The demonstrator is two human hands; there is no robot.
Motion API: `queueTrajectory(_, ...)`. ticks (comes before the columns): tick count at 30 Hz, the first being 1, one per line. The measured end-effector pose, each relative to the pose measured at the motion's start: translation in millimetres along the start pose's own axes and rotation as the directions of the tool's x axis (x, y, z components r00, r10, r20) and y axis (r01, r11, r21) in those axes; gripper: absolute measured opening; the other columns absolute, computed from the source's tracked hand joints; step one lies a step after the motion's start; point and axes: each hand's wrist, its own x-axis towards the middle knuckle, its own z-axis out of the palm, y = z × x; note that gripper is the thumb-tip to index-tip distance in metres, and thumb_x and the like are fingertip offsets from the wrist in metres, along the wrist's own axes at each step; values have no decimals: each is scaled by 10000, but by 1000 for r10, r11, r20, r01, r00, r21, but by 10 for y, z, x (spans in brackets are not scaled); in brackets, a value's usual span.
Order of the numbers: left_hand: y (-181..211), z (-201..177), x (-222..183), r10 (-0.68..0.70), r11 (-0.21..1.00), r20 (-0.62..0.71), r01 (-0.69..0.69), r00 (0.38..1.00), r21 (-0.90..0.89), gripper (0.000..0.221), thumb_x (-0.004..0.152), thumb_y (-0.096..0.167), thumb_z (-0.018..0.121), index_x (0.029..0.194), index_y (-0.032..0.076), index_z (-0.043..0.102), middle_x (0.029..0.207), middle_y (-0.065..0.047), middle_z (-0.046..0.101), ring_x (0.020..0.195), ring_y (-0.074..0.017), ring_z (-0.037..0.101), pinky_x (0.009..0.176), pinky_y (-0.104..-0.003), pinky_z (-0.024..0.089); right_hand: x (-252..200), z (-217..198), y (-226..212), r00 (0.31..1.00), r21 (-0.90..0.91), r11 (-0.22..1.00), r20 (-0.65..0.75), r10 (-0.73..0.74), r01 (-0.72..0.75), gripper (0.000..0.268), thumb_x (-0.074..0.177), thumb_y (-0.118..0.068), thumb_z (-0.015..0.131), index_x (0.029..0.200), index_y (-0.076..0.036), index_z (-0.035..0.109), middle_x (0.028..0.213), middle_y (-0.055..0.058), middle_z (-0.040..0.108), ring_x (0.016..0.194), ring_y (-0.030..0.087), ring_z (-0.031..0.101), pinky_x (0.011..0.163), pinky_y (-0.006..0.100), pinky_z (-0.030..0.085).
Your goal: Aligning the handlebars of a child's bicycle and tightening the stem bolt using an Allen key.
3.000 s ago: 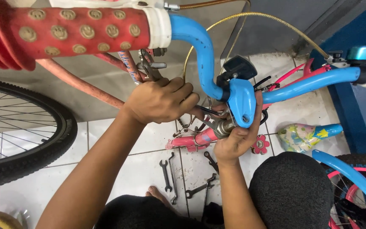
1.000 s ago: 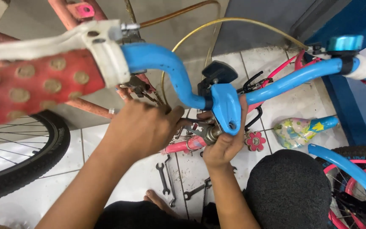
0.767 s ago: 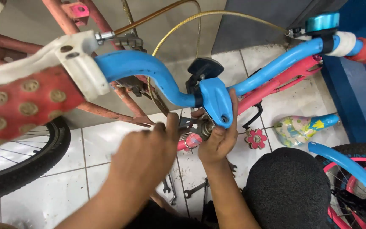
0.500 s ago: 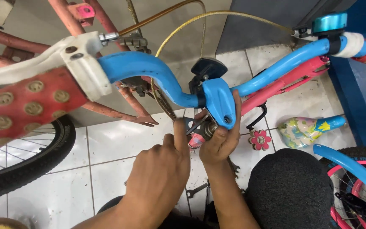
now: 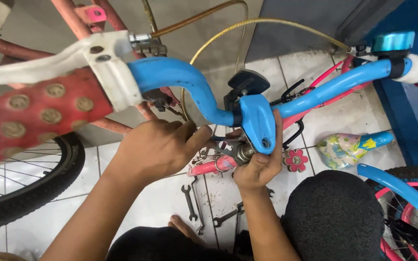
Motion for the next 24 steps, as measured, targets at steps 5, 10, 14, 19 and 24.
queueTrajectory(5,-172,119,-7,72,997,-106,-69,992,33,167,1050,234,559,952,128,642,687,-58,648,577,-225,683,525,-303,529,55,-46,23,1000,-47,999,-7,-25,25,829,1044,-557,376,1483,146,380,890,242,713,790,258,747,734,351,656)
queueTrajectory(10,-270,251,-13,88,995,-219,-78,972,54,221,1068,276,555,943,121,651,804,-70,689,720,-231,719,598,-316,554,110,-38,84,999,-71,997,17,-44,45,823,1035,-581,385,1477,114,412,1015,261,687,880,284,711,828,402,634)
queueTrajectory(14,-197,358,-35,14,997,-297,11,955,83,176,1038,285,613,965,143,686,859,-71,708,806,-243,704,679,-319,535,81,-21,76,1000,6,1000,28,4,-4,848,1026,-620,390,1472,100,397,1102,220,646,950,227,658,892,351,582)
queueTrajectory(19,-118,395,-75,-69,994,-344,96,937,62,230,1056,321,594,952,133,676,902,-94,674,866,-272,629,734,-341,494,76,-91,33,997,11,999,73,29,-30,870,1013,-662,396,1475,75,382,1117,177,619,948,193,617,897,319,540)
queueTrajectory(24,-121,239,-67,-73,997,-389,58,918,-49,196,1051,241,613,1030,76,716,818,-107,604,794,-304,608,726,-363,510,60,-221,120,948,-102,993,302,95,-67,880,1040,-792,348,1550,-81,262,1496,116,321,1394,302,404,1223,487,357)
